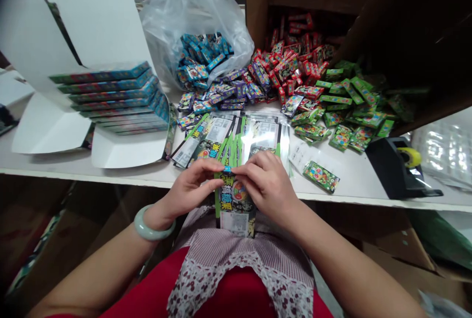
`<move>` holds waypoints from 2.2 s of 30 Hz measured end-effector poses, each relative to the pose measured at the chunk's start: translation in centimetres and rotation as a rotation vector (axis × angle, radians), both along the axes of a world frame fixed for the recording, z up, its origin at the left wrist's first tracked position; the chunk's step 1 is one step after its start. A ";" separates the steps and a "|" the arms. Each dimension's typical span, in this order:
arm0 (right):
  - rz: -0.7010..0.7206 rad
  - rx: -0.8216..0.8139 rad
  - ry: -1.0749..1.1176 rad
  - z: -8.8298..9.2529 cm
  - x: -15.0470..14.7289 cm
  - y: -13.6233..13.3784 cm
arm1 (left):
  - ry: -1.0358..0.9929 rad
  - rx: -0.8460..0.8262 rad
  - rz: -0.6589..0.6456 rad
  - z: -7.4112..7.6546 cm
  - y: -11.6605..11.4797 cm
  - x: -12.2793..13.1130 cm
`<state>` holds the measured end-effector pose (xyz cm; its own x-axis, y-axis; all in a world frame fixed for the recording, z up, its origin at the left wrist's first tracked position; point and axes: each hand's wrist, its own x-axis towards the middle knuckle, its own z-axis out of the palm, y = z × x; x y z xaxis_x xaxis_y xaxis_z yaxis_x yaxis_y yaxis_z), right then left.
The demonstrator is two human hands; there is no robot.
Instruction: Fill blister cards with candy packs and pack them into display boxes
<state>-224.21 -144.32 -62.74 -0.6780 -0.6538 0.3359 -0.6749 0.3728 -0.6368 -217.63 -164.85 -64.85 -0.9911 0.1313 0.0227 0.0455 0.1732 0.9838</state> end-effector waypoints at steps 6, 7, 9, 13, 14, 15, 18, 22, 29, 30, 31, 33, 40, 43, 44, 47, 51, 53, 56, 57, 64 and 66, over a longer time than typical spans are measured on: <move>-0.053 -0.007 -0.021 -0.9 0.3 0.0 | -0.051 0.145 -0.051 -0.7 0.2 -0.4; -0.057 -0.006 -0.029 -0.9 0.2 0.0 | -0.037 0.164 -0.040 -0.8 0.4 -0.6; -0.060 -0.008 -0.034 -0.8 -0.2 0.1 | 0.026 0.138 0.012 -1.1 1.0 -1.0; -0.042 -0.070 -0.104 -0.1 -0.8 0.5 | 0.148 0.081 0.098 -1.1 1.7 -1.3; -0.037 -0.086 -0.119 0.1 -1.0 0.6 | 0.169 0.080 0.100 -1.1 1.7 -1.4; -0.033 -0.097 -0.128 0.2 -1.1 0.7 | 0.187 0.072 0.096 -1.1 1.7 -1.4; -0.032 -0.103 -0.129 0.2 -1.2 0.7 | 0.221 -0.004 0.072 -1.0 1.1 -1.5; -0.051 -0.066 -0.109 -0.2 -1.2 0.4 | 0.177 -0.114 0.053 -0.9 0.6 -1.7; -0.042 -0.084 -0.088 -0.4 -1.2 0.3 | 0.158 -0.127 0.092 -0.6 1.1 -2.8; -0.028 -0.112 -0.105 -0.6 -1.4 0.7 | 0.161 -0.123 0.099 -0.6 1.1 -2.8; -0.021 -0.142 -0.128 -0.8 -1.6 1.3 | 0.162 -0.122 0.104 -0.6 1.0 -2.9; -0.077 -0.154 -0.196 -1.5 -2.6 3.5 | 0.164 -0.123 0.113 -0.7 0.8 -2.8; -0.553 0.469 -0.287 -5.2 -8.5 11.7 | 0.162 -0.125 0.142 -1.4 0.7 -3.0; -0.554 0.552 -0.271 -6.1 -10.0 11.7 | 0.167 -0.148 0.129 -1.5 0.8 -3.2; -0.572 0.580 -0.263 -6.3 -10.3 11.5 | 0.171 -0.156 0.123 -1.4 0.8 -3.3; -0.620 0.648 -0.246 -6.6 -10.9 10.9 | 0.180 -0.176 0.132 -1.2 0.4 -3.1; -0.649 0.709 -0.244 -6.9 -10.7 10.6 | 0.163 -0.197 0.180 -1.4 0.2 -3.0; -0.673 0.729 -0.241 -7.0 -10.2 10.5 | 0.160 -0.197 0.189 -1.4 0.2 -3.1; -0.699 0.746 -0.223 -7.1 -9.5 10.4 | 0.155 -0.182 0.194 -1.5 0.3 -3.2; -0.701 0.751 -0.217 -7.2 -9.3 10.3 | 0.151 -0.181 0.198 -1.4 0.3 -3.2; -0.639 0.805 -0.206 -7.0 -9.1 10.4 | 0.149 -0.158 0.216 -1.2 0.1 -3.1; -0.613 0.818 -0.206 -6.7 -9.1 10.5 | 0.150 -0.153 0.220 -1.2 0.2 -3.1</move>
